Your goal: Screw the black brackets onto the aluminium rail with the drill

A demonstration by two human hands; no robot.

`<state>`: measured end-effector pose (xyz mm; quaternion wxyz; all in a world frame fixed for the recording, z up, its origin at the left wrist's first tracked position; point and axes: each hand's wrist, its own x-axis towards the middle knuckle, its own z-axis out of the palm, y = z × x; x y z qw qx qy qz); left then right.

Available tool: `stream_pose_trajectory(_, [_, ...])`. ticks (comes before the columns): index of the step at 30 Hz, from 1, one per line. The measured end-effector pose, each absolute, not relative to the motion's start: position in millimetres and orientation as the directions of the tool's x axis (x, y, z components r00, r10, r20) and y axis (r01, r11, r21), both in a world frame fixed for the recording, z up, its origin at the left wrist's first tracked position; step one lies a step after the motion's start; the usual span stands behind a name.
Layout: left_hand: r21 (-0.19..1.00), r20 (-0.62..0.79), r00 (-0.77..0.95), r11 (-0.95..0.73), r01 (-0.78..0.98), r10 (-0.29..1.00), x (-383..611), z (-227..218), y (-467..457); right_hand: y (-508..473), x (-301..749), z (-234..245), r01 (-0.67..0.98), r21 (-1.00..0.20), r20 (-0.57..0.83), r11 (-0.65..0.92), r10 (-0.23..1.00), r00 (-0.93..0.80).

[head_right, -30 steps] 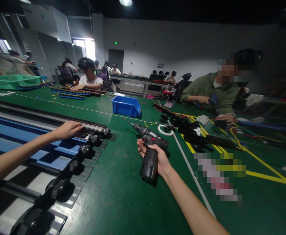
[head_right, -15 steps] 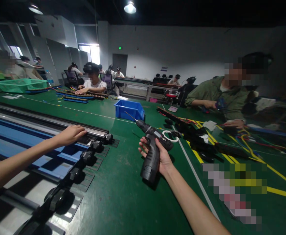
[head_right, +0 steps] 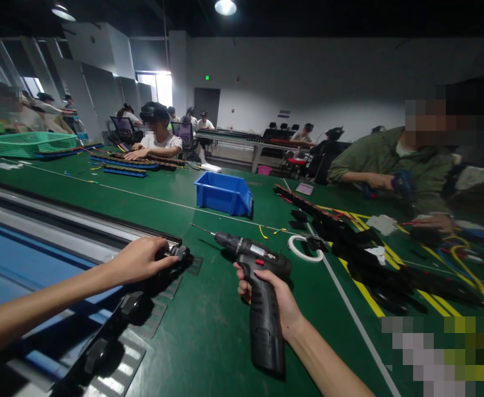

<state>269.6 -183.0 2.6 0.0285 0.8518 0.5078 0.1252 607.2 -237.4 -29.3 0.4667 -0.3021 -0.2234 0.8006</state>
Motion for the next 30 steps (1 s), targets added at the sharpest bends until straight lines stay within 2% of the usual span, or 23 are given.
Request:
stream_pose_trajectory(6, [0.196,0.236,0.441,-0.486,0.852,0.866,269.5,-7.6,-181.4,-242.2,613.8,-30.1,-0.577,-0.709,-0.251,-0.407,0.909,-0.332])
stream_pose_trajectory(10, [0.179,0.205,0.427,-0.463,0.868,0.881,270.9,-6.5,-181.8,-242.4,617.2,-31.9,-0.515,-0.743,-0.238,-0.428,0.888,-0.394])
stream_pose_trajectory(16, [0.215,0.182,0.442,-0.474,0.854,0.878,271.5,-4.9,-182.1,-241.4,621.2,-31.2,-0.431,-0.785,-0.263,-0.446,0.869,-0.42])
stream_pose_trajectory(30, [0.254,0.182,0.45,-0.484,0.837,0.874,271.7,-4.3,-181.9,-240.5,620.3,-31.9,-0.43,-0.776,-0.279,-0.462,0.862,-0.422])
